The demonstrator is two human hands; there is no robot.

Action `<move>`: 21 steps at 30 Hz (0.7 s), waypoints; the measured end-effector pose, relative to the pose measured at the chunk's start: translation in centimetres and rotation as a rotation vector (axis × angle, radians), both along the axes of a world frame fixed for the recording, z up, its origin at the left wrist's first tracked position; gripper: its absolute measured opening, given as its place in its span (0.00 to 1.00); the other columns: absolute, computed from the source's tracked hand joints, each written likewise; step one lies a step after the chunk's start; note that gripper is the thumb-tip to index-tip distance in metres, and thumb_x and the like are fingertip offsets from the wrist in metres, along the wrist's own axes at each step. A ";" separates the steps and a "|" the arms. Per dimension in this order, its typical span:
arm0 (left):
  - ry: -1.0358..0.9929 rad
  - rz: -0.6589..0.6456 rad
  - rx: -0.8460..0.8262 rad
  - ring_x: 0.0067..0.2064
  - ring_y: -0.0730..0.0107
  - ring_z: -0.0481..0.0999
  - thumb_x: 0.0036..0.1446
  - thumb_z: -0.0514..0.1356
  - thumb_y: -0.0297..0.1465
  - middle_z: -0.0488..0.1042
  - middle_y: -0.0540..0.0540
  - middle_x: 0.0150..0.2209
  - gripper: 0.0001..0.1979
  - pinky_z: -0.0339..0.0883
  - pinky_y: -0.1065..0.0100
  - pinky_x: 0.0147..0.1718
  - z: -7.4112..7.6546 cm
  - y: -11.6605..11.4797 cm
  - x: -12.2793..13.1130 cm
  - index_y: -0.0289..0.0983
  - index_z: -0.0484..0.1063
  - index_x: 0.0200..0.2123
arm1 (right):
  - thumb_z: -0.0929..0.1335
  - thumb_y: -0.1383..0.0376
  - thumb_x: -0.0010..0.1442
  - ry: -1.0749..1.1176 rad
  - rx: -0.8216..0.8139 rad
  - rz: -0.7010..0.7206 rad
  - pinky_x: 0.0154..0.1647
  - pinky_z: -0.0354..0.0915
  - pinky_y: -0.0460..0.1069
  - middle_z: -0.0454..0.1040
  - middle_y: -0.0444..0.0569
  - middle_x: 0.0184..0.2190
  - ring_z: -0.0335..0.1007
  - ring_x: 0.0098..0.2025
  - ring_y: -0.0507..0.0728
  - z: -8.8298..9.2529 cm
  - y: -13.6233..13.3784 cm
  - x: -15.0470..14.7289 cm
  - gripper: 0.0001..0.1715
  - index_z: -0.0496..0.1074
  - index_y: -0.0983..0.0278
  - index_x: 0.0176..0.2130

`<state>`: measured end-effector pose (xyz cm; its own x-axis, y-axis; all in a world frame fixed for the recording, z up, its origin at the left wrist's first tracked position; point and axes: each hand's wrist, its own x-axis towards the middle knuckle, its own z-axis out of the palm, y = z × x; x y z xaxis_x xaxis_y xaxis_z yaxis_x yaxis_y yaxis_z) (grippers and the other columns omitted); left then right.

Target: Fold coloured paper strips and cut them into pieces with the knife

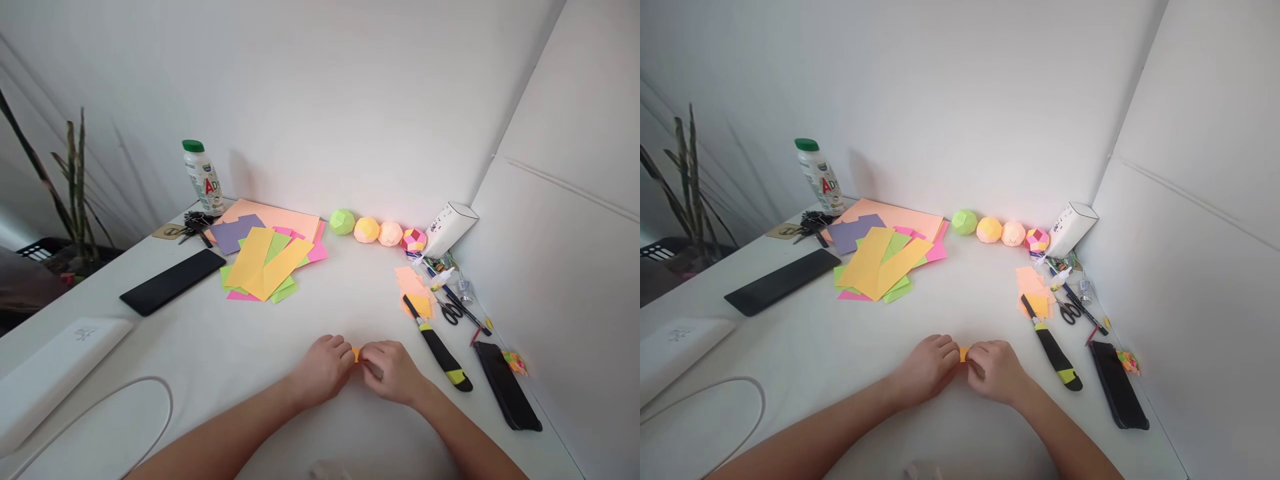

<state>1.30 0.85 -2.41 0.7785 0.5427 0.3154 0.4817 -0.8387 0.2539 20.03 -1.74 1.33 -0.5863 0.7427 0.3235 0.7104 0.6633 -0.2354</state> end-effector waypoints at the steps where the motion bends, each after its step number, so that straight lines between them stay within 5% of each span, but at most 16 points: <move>1: -0.070 0.002 -0.037 0.29 0.69 0.65 0.55 0.51 0.21 0.66 0.50 0.26 0.07 0.58 0.68 0.29 0.1 0.1 -0.1 0.37 0.62 0.28 | 0.59 0.72 0.55 0.031 -0.017 -0.008 0.25 0.59 0.44 0.69 0.42 0.21 0.61 0.21 0.49 0.2 0.1 -0.2 0.10 0.66 0.63 0.28; 9: -0.528 -0.034 -0.480 0.25 0.74 0.60 0.47 0.48 0.23 0.60 0.53 0.22 0.06 0.58 0.72 0.26 2.0 -0.1 -1.0 0.39 0.54 0.22 | 0.59 0.71 0.54 0.276 -0.149 0.023 0.24 0.61 0.42 0.68 0.41 0.21 0.62 0.22 0.48 1.2 0.6 -2.5 0.10 0.65 0.62 0.26; 17: -0.651 0.073 -0.966 0.25 0.75 0.59 0.46 0.52 0.29 0.61 0.52 0.22 0.06 0.54 0.72 0.24 3.3 0.0 -1.5 0.38 0.56 0.21 | 0.59 0.72 0.55 0.473 -0.225 -0.117 0.25 0.64 0.44 0.70 0.43 0.21 0.66 0.24 0.50 2.5 1.2 1.2 0.11 0.64 0.62 0.24; 21: -0.684 0.103 -1.096 0.25 0.75 0.59 0.48 0.54 0.31 0.62 0.52 0.23 0.08 0.54 0.72 0.25 3.6 0.2 -1.7 0.37 0.58 0.21 | 0.62 0.65 0.58 0.653 -0.322 -0.140 0.32 0.68 0.47 0.73 0.48 0.30 0.70 0.32 0.53 2.2 0.8 1.1 0.07 0.69 0.63 0.33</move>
